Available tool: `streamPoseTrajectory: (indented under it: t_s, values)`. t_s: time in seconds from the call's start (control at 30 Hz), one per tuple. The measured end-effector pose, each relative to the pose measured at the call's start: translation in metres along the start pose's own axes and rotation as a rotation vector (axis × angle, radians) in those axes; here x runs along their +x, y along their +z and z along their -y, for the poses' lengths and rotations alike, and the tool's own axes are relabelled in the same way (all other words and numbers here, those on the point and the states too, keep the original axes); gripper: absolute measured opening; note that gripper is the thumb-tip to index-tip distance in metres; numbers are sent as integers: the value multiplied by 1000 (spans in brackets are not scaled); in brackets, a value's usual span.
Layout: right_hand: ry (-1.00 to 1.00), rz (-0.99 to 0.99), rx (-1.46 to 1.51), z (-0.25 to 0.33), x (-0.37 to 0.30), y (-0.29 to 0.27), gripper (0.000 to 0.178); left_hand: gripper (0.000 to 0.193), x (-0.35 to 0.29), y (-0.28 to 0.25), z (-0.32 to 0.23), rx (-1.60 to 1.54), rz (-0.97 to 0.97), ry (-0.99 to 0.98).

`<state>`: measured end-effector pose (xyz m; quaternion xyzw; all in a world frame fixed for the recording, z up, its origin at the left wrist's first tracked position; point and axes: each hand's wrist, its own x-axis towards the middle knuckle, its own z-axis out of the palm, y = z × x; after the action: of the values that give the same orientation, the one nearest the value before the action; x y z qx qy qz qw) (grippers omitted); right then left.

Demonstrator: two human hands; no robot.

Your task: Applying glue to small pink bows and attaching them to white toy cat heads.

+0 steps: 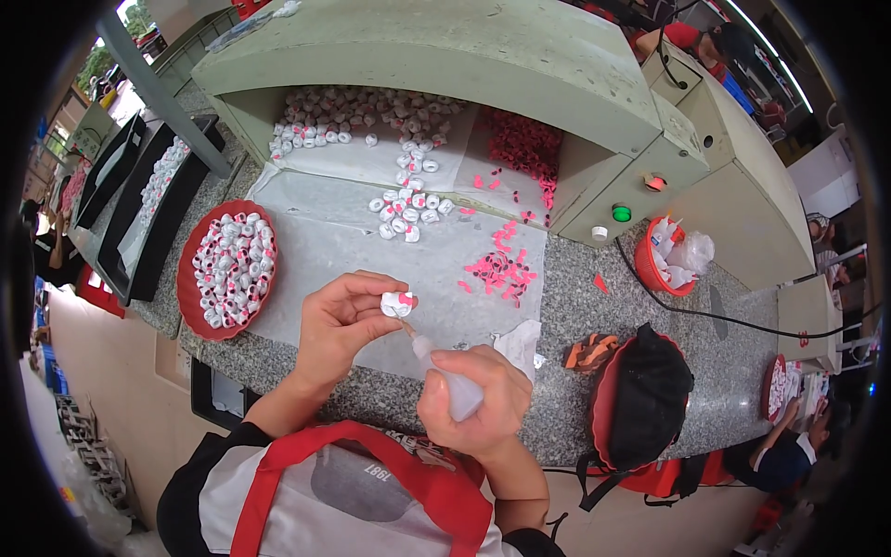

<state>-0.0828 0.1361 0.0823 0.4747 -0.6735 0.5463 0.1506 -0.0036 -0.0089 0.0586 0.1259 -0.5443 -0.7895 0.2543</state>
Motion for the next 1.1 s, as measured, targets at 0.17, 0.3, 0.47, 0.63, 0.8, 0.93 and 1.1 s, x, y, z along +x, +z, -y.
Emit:
streamPoseTrajectory:
  t_s: [0.17,0.3,0.47,0.63,0.8,0.93,1.1]
  values:
    - [-23,18,57,1,2,2,22,31,2,-3,-3,-60,1,-123]
    - [36,-43,31,3,-5,2,17,32,4,-9,2,-131,31,-171]
    - [38,-31,-12,1,-5,2,18,31,5,-11,4,-211,81,-184]
    - [-75,-16,-2,-2,4,-1,22,31,5,-11,1,-203,80,-186]
    - [-95,-30,-31,-1,4,-4,20,33,4,-9,1,-205,57,-181]
    - [-47,6,5,5,3,-3,20,33,4,-11,2,-199,40,-208]
    - [85,-8,-67,3,-1,6,17,33,3,-20,4,-180,19,-183]
